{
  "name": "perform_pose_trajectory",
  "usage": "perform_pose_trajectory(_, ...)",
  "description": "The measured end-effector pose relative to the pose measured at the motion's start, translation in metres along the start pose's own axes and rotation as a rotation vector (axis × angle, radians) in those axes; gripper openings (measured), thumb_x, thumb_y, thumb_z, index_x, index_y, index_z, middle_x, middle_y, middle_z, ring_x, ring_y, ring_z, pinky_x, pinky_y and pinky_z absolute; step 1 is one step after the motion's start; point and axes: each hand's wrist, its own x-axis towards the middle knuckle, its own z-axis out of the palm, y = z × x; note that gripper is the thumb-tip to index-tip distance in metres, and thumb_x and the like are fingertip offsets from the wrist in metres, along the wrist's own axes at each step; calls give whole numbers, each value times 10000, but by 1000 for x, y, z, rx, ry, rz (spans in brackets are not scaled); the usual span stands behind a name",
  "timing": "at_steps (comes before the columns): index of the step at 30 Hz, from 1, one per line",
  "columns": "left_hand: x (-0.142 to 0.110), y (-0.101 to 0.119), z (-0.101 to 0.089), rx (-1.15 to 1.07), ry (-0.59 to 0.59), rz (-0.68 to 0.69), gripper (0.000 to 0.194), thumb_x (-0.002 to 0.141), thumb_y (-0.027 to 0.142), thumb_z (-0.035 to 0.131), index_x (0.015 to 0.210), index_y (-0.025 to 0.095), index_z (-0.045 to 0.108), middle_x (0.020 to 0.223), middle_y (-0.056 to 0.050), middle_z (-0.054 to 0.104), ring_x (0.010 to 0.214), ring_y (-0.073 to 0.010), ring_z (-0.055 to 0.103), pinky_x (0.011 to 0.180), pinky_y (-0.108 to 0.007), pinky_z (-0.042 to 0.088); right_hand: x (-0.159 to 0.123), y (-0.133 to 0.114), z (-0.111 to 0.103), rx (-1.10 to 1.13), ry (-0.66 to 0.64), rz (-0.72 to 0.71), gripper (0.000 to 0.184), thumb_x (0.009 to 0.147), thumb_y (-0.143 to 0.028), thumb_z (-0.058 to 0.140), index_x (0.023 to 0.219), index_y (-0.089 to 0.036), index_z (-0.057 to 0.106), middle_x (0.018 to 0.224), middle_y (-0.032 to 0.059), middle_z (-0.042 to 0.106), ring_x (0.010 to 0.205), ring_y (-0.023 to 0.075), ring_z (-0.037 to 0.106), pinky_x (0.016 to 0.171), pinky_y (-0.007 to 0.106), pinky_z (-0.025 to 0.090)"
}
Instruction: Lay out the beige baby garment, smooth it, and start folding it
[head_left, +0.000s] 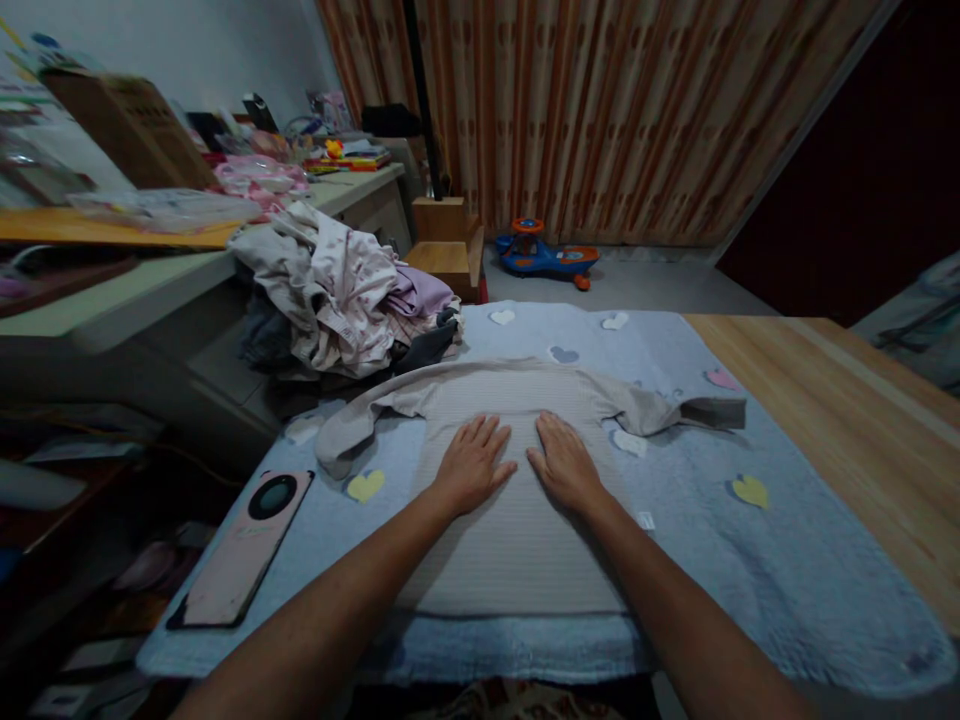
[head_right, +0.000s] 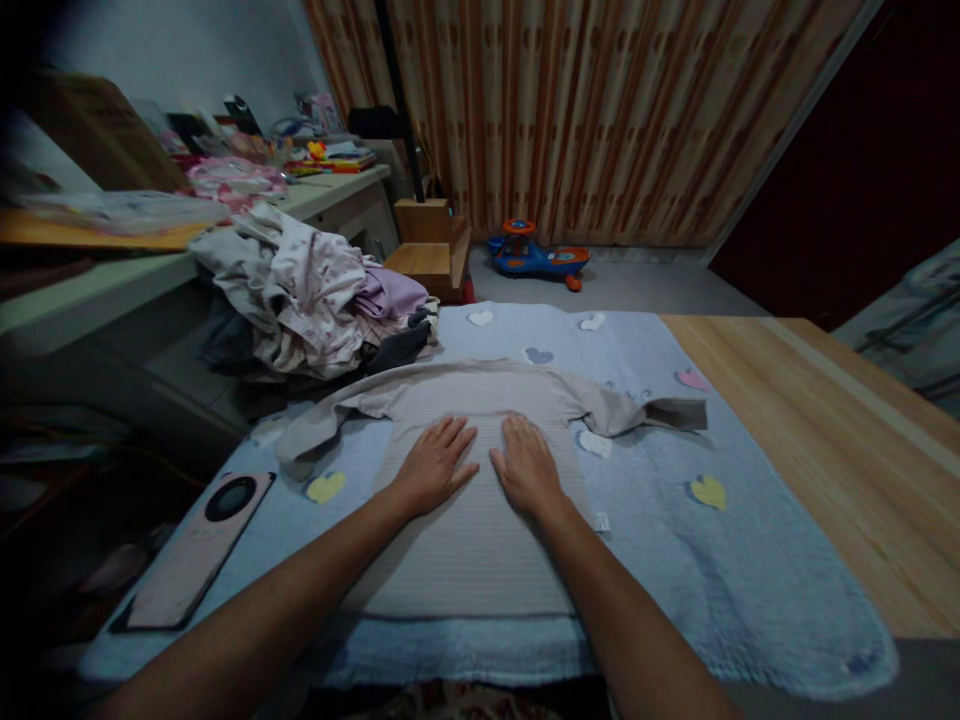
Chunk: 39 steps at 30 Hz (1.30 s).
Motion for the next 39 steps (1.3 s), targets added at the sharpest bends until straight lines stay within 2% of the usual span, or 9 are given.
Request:
perform_pose_trajectory(6,6,-28,-3,39,14,-145,591,957,548,440,1440,209,473,1559,-143,381,1459,-325,303,1161,-485,298,-7,28,-10,-134,72,202,624,984,-415,379,1465,-18,387,1567,223,327,1473,298,255,1187,464,231)
perform_pose_trajectory(10,8,-30,-3,58,34,-193,591,959,544,428,1445,209,463,1563,-147,374,1455,-326,309,1152,-489,299,-9,15,-11,-149,83,241,618,964,-386,416,1460,-16,391,1566,234,321,1484,321,214,1183,500,211)
perform_pose_trajectory(15,5,-27,-4,56,49,-176,582,961,534,422,1441,207,464,1563,-150,371,1457,-324,300,1148,-492,293,-29,-26,-6,-71,12,8,631,955,-393,452,1510,-110,356,1608,136,280,1498,292,186,1202,472,183)
perform_pose_trajectory(18,4,-27,-6,49,61,-163,574,959,521,436,1434,200,468,1554,-159,381,1450,-323,309,1144,-488,301,-46,-35,-8,-53,-66,-88,622,971,-403,429,1525,-133,342,1609,107,289,1489,262,223,1210,449,181)
perform_pose_trajectory(21,3,-29,-8,33,66,-143,524,959,483,455,1393,192,502,1534,-160,405,1438,-311,330,1138,-484,319,-61,-26,-12,-96,-67,-47,619,969,-425,440,1517,-146,366,1608,108,291,1483,296,228,1201,489,194)
perform_pose_trajectory(25,2,-31,-9,22,77,-120,470,962,439,464,1348,178,528,1495,-158,446,1421,-292,356,1145,-471,321,-82,-5,-16,-161,26,75,601,958,-460,462,1475,-154,438,1594,156,307,1482,351,210,1178,544,220)
perform_pose_trajectory(31,1,-28,-10,30,82,-126,487,959,452,467,1358,179,522,1486,-164,452,1419,-310,352,1142,-483,318,-108,16,-20,-186,65,159,615,965,-467,422,1456,-97,438,1582,196,311,1474,316,255,1168,485,282)
perform_pose_trajectory(36,0,-25,-11,33,88,-114,498,939,470,492,1363,212,522,1488,-150,458,1417,-317,353,1144,-495,304,-80,8,-30,-143,9,138,603,951,-449,422,1434,-90,459,1504,211,439,1419,330,364,1170,517,265)
perform_pose_trajectory(39,0,-24,-11,48,92,-105,512,937,491,489,1368,218,519,1488,-145,458,1417,-313,354,1145,-484,301,-43,-13,-30,-59,-40,23,612,957,-390,413,1471,-57,403,1546,207,376,1444,301,330,1180,468,269)
